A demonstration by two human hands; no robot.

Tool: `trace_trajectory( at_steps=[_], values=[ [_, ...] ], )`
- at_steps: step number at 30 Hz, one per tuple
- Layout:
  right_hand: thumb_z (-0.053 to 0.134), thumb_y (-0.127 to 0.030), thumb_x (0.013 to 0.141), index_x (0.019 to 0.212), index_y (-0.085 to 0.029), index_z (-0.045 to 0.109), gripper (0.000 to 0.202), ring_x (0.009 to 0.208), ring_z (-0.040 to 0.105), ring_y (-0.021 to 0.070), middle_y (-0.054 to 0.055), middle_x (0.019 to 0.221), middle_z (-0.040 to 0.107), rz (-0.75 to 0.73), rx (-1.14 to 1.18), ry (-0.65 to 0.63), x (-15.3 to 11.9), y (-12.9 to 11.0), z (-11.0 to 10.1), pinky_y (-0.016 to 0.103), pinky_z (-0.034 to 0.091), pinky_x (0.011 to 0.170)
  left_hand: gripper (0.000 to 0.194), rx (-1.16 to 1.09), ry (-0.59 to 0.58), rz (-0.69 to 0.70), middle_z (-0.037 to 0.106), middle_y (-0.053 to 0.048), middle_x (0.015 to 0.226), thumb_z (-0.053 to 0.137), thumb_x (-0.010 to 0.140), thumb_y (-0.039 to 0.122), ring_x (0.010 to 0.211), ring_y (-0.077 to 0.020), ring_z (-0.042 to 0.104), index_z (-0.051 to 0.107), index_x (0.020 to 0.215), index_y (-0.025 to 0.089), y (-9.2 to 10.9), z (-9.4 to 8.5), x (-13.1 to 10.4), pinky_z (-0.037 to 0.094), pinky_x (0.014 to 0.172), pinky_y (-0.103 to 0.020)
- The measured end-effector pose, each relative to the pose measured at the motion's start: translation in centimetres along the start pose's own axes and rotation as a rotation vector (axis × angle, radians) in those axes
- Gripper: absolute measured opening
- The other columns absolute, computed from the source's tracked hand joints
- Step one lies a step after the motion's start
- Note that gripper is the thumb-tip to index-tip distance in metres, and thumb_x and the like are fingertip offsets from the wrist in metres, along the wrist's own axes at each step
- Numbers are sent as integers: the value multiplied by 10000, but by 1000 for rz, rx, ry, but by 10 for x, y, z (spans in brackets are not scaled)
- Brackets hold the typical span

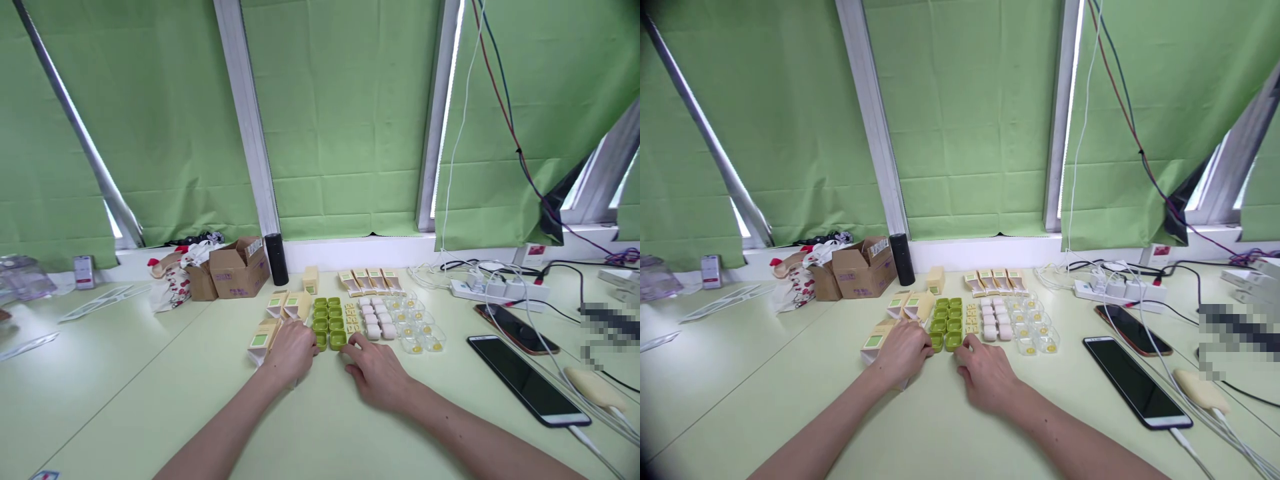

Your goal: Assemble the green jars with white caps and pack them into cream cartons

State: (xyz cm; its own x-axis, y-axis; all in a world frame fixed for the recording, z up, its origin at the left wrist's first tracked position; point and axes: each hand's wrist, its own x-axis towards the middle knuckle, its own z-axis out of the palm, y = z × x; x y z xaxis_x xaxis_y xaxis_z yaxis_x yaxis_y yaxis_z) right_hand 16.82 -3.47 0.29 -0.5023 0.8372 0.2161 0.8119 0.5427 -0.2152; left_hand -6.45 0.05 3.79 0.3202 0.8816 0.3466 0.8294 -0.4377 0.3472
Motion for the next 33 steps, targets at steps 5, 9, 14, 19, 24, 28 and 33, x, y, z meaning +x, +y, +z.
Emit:
trace_trajectory(
  at_steps=[5,9,14,19,24,28,33],
  values=[
    [534,-241,990,1277,-258,614,299,897,690,204,91,1368,592,6,-2,-21,1,-1,0,306,413,696,442,-98,44,-24,554,-76,500,796,704,213,718,-313,638,473,403,237,2,1,0,443,917,-456],
    [525,-248,992,1266,-254,617,290,908,696,211,88,1366,599,-2,2,-13,1,-1,0,308,411,685,405,-82,14,-29,587,-95,539,772,719,207,760,-332,648,502,418,239,4,0,-1,436,923,-463],
    [519,-246,988,1262,-249,617,291,897,692,214,92,1384,591,3,-1,-16,1,-1,0,315,410,674,388,-130,38,-38,586,-89,543,798,711,218,774,-340,653,521,440,240,5,-1,-2,436,941,-473],
    [526,-251,991,1302,-263,595,319,919,694,215,93,1389,591,1,9,-15,1,-1,1,307,407,681,382,-101,34,-52,591,-94,557,799,709,209,816,-364,667,522,447,238,4,0,-2,432,967,-491],
    [525,-247,994,1308,-264,593,322,921,690,219,89,1369,597,0,17,-9,1,0,2,309,408,693,411,-149,68,-42,563,-89,528,815,693,227,792,-362,659,497,433,249,2,2,-2,429,966,-484],
    [527,-245,994,1267,-249,606,285,902,689,210,86,1334,613,-1,11,-6,1,0,0,306,382,672,374,-81,55,-34,579,-92,544,793,703,212,787,-356,656,510,460,247,1,3,-2,418,953,-471],
    [529,-245,995,1177,-230,625,208,882,685,203,77,1247,641,2,8,-4,0,0,0,310,356,651,264,58,66,27,640,-99,605,736,721,140,749,-332,647,581,530,235,-1,-1,0,399,892,-457]
  ],
)
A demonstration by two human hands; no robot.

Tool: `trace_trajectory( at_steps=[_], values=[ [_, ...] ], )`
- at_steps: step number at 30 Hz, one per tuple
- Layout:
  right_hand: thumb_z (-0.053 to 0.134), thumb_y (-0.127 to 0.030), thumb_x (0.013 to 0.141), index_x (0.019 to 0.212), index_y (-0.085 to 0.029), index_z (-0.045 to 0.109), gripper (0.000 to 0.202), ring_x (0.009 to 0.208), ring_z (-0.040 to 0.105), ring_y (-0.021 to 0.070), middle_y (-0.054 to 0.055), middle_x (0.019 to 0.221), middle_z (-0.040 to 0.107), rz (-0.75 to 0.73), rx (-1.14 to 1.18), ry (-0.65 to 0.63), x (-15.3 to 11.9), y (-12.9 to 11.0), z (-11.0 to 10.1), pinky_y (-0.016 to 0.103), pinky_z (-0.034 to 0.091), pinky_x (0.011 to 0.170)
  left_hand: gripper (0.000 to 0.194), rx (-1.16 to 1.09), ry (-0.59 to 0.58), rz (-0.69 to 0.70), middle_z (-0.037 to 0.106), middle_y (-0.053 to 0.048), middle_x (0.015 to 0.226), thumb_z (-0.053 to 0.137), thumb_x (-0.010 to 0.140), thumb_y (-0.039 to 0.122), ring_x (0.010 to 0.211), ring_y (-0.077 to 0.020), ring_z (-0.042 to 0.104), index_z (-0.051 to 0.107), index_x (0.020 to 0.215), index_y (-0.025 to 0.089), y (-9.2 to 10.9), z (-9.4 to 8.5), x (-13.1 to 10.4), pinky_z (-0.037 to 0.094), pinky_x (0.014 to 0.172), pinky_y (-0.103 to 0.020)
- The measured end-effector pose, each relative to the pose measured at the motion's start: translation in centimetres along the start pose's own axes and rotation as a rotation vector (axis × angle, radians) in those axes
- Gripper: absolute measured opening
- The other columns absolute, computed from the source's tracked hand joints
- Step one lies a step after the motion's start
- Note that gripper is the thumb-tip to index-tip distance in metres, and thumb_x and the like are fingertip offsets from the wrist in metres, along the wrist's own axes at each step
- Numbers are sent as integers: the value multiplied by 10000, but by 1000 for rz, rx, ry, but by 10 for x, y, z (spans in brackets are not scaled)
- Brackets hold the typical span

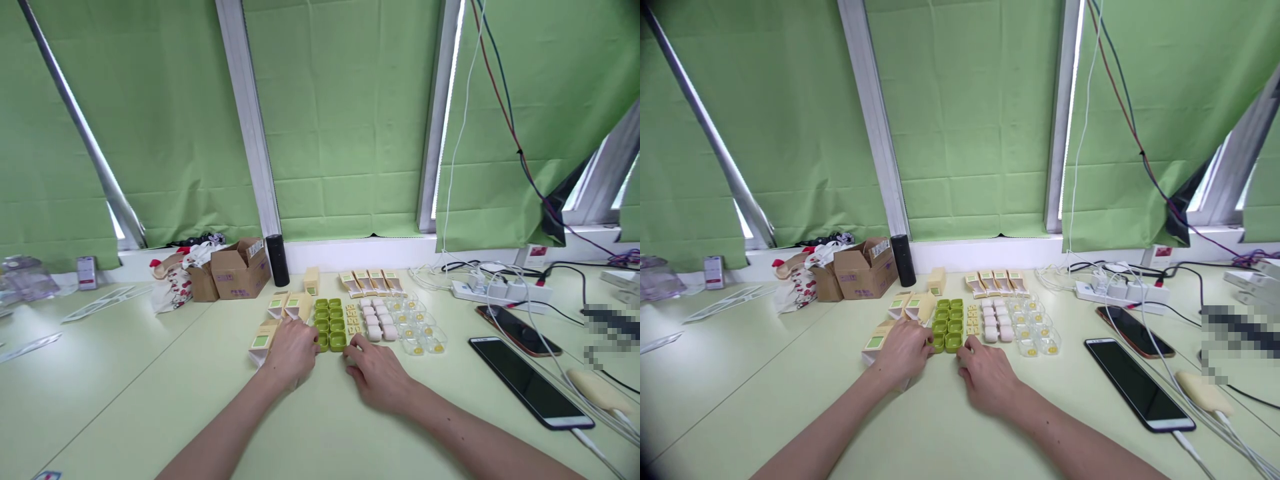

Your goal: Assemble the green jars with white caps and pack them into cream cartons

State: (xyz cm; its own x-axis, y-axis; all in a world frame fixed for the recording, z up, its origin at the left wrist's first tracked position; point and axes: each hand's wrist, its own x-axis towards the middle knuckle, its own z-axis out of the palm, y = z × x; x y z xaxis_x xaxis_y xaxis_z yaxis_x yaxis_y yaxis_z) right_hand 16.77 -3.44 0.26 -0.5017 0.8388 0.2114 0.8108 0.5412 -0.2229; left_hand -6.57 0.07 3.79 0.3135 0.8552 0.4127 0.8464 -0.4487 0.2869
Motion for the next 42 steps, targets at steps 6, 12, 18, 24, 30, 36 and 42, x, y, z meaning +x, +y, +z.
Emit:
trace_trajectory(
  at_steps=[6,12,18,24,30,36,42],
  values=[
    [530,-224,993,1068,-217,627,122,899,678,209,56,1096,696,0,15,-7,0,2,3,311,335,651,193,147,34,31,747,-105,779,589,871,144,811,-298,671,702,734,220,2,-15,5,383,871,-431],
    [521,-213,1008,1033,-210,626,107,900,679,200,53,1068,714,-3,5,-27,0,3,3,313,319,654,257,248,128,-35,783,-75,871,483,978,204,861,-276,689,720,879,216,1,-30,14,413,862,-416],
    [527,-195,1002,1030,-208,628,105,904,679,201,56,1066,719,-10,28,-24,1,4,4,309,299,656,298,413,41,-114,789,-112,1038,448,1010,249,1038,-313,677,707,1150,207,-16,-40,45,423,915,-434],
    [536,-191,995,1029,-205,639,110,893,676,197,60,1067,721,-12,41,-29,0,2,1,306,301,660,456,464,-95,-171,698,-201,1239,531,968,326,1206,-387,558,601,1402,209,-44,-25,94,387,983,-490],
    [531,-202,997,1041,-208,651,128,901,683,200,61,1069,723,-11,26,-26,0,1,-1,308,311,659,583,433,-261,-244,608,-184,1396,506,966,543,1323,-438,471,512,1519,358,-57,4,137,346,1049,-558],
    [541,-216,992,1040,-211,651,120,898,691,204,60,1080,725,-21,11,-26,0,1,-1,314,303,644,632,412,-346,-331,575,-166,1489,448,954,649,1376,-468,460,498,1536,407,-58,24,163,350,1064,-598],
    [549,-220,985,1042,-209,649,116,890,686,206,58,1067,721,-29,22,-24,0,4,-1,307,285,644,568,431,-340,-341,575,-151,1497,483,979,641,1416,-435,448,595,1452,347,-60,35,171,332,1122,-624]
  ],
)
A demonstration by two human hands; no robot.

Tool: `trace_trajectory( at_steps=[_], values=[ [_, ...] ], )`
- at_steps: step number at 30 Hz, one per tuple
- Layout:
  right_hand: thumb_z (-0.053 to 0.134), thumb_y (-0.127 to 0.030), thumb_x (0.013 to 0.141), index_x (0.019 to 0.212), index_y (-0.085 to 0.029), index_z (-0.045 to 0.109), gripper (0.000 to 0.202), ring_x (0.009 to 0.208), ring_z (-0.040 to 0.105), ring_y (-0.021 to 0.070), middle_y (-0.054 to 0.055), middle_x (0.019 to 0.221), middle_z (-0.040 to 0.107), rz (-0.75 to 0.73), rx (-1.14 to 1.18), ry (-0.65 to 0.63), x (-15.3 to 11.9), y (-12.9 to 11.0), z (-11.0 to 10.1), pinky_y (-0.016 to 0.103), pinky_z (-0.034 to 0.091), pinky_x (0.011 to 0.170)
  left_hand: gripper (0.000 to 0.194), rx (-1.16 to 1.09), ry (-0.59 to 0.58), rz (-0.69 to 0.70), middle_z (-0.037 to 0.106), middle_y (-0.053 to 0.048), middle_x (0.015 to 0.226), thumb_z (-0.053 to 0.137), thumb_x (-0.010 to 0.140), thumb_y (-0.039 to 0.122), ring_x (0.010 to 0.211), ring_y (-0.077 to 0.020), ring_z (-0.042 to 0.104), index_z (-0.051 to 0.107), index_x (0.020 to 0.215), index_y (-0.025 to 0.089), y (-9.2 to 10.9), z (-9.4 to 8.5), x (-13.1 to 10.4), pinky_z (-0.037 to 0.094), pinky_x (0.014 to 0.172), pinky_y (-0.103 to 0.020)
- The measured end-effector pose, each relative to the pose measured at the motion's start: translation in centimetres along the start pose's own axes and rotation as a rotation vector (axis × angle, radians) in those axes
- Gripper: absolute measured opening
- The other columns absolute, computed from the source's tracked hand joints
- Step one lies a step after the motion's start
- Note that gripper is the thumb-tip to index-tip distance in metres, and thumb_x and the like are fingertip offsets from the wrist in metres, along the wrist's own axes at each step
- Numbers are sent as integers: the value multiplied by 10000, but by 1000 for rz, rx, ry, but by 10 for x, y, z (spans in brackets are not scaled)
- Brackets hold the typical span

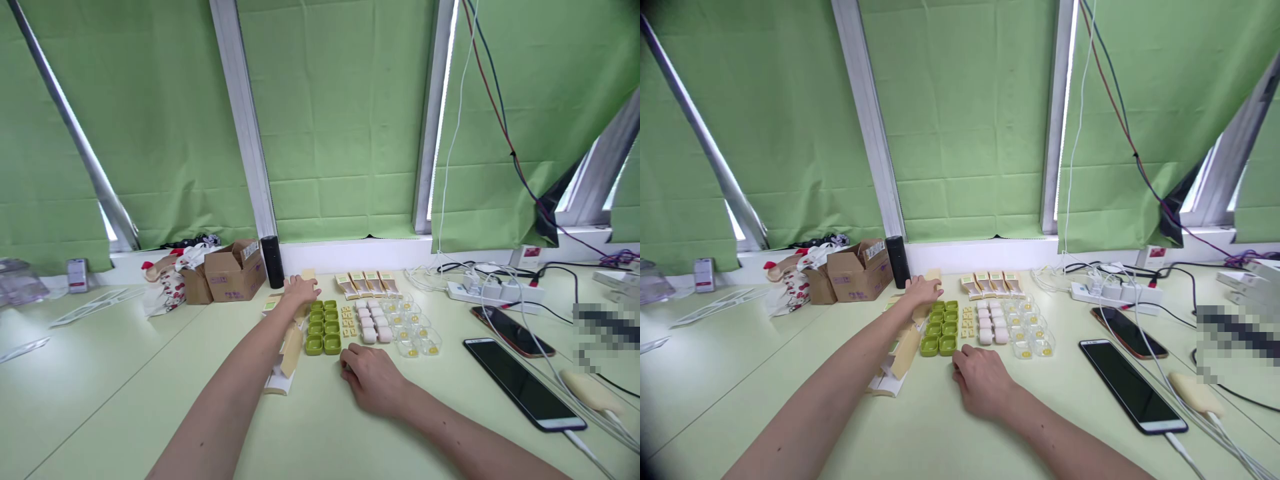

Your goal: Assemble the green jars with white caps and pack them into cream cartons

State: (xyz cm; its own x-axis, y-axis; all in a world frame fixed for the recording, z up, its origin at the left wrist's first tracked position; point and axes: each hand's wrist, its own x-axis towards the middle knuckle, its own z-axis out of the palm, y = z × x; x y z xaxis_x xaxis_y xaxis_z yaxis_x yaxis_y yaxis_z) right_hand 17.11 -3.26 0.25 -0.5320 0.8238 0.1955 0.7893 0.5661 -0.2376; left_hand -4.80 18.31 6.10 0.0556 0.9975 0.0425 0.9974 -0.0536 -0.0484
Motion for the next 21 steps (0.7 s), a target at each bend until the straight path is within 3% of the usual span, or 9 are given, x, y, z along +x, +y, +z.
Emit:
trace_trajectory(
  at_steps=[5,10,13,17,21],
  values=[
    [545,-213,980,1049,-203,656,130,889,682,203,60,1068,723,2,10,-4,0,-1,-2,309,277,644,538,19,47,7,561,-132,1477,602,996,549,1364,-342,518,588,1412,208,0,0,-4,373,1159,-603],
    [541,-223,985,1048,-199,658,135,889,686,202,65,1074,726,2,9,-10,0,-2,-3,308,281,644,440,11,112,38,612,-165,1391,501,1001,495,1336,-419,496,657,1378,330,7,-7,-16,326,1100,-600],
    [535,-233,996,1057,-200,665,148,899,690,206,72,1080,733,12,8,-15,0,-1,-5,306,297,652,447,4,180,82,616,-167,1350,479,997,487,1294,-419,497,656,1383,347,14,-16,-29,313,1083,-575],
    [543,-218,997,1090,-208,665,153,901,696,203,62,1087,746,22,44,15,0,0,-8,301,330,674,454,-21,303,177,587,-164,1336,449,1029,465,1272,-389,482,606,1443,365,21,-36,-53,303,1087,-537],
    [545,-188,980,1028,-204,675,139,870,690,195,54,1045,757,24,55,65,0,2,-9,294,335,674,461,-54,442,273,466,-154,1489,441,1055,438,1376,-385,386,543,1501,385,24,-59,-81,241,1151,-540]
  ],
)
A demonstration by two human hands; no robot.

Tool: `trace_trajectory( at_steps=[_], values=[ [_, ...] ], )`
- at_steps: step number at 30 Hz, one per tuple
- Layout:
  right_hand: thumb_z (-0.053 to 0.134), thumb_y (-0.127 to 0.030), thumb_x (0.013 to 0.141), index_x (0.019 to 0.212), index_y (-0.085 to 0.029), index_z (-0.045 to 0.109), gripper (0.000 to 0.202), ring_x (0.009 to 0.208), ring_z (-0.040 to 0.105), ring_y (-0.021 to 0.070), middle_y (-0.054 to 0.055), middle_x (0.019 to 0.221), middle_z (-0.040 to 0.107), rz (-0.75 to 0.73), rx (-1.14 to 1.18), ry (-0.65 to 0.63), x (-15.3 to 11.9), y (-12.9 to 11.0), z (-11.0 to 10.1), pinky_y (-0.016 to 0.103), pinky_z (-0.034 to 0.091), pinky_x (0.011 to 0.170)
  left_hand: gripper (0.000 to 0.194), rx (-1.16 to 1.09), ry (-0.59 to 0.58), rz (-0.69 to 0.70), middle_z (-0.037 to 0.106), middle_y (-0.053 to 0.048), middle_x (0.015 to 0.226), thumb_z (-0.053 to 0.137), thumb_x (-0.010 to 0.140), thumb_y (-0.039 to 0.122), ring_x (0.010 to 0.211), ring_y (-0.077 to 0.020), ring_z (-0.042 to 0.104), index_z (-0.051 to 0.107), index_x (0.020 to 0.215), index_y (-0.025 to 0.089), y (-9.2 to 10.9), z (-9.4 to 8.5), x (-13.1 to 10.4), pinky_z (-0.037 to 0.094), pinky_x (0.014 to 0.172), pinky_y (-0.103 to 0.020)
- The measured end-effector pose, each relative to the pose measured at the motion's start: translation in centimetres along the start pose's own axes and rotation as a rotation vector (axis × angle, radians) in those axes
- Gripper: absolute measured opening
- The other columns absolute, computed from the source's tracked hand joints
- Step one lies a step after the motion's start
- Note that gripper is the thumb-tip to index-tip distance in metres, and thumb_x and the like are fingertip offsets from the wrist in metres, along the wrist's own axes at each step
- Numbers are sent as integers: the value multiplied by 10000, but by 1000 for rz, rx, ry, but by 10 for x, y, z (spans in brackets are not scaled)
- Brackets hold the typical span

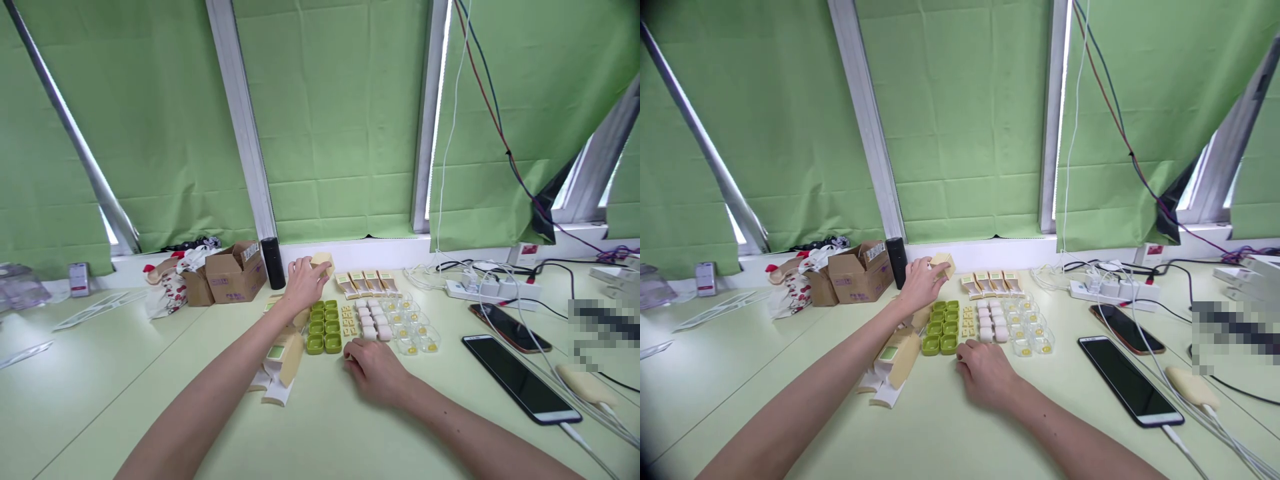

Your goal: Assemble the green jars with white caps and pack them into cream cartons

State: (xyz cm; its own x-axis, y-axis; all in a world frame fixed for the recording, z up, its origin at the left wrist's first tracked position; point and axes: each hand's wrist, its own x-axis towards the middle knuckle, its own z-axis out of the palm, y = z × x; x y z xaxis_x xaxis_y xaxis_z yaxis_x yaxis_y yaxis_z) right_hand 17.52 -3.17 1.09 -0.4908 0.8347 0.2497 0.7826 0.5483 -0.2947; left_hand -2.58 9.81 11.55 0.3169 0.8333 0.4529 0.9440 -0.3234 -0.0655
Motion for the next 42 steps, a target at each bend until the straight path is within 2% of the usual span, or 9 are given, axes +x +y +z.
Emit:
trace_trajectory(
  at_steps=[3,6,14,21,25,30,36,39,42],
  values=[
    [549,-178,973,1000,-206,687,143,845,683,188,53,1021,764,8,-14,14,1,3,-3,290,325,668,421,-71,161,115,474,-168,1448,471,1056,395,1351,-370,412,609,1448,332,9,-20,-18,288,1136,-537],
    [543,-184,978,976,-211,695,155,805,680,182,45,980,776,54,-51,74,3,11,-12,289,308,657,383,-153,172,216,513,-148,1371,488,1055,347,1335,-358,434,637,1408,330,21,-33,-46,315,1130,-555],
    [476,-234,1009,916,-219,692,235,746,674,199,29,842,771,258,-89,366,10,52,-39,289,291,630,357,-263,-42,436,526,-132,1303,548,1004,211,1224,-339,479,685,1296,366,57,-39,-128,382,1056,-572],
    [472,-252,1019,909,-217,691,248,724,665,187,35,880,783,233,-135,342,11,52,-27,299,261,612,264,-293,-221,540,582,-118,1215,581,999,243,1196,-329,529,701,1211,344,55,-22,-152,400,1053,-554],
    [484,-255,1015,944,-217,700,231,727,663,188,41,908,789,239,-158,303,11,50,-24,306,246,609,340,-301,-251,538,558,-130,1394,584,996,242,1281,-354,528,669,1299,371,53,-23,-157,387,1096,-595],
    [473,-257,1027,951,-220,708,249,753,667,191,45,942,792,256,-156,294,10,50,-28,298,246,616,599,-287,-301,439,476,-123,1572,623,933,231,1425,-384,460,505,1497,396,34,-34,-163,347,1178,-655],
    [467,-241,1032,927,-225,698,254,748,669,185,30,926,789,255,-154,309,10,47,-33,297,250,612,622,-225,-328,242,509,-105,1590,597,886,208,1562,-356,341,526,1494,316,-26,-37,-167,346,1247,-574],
    [474,-234,1029,929,-222,697,244,753,673,185,32,921,788,252,-161,296,11,46,-31,298,261,618,598,-235,-335,213,559,-85,1555,581,858,175,1522,-331,421,577,1440,312,-44,-36,-168,365,1251,-535],
    [486,-235,1025,941,-221,699,229,766,679,185,31,938,791,247,-160,284,11,47,-29,300,263,621,552,-242,-356,180,581,-91,1524,563,845,153,1445,-321,519,626,1376,292,-48,-32,-170,455,1188,-491]
  ],
)
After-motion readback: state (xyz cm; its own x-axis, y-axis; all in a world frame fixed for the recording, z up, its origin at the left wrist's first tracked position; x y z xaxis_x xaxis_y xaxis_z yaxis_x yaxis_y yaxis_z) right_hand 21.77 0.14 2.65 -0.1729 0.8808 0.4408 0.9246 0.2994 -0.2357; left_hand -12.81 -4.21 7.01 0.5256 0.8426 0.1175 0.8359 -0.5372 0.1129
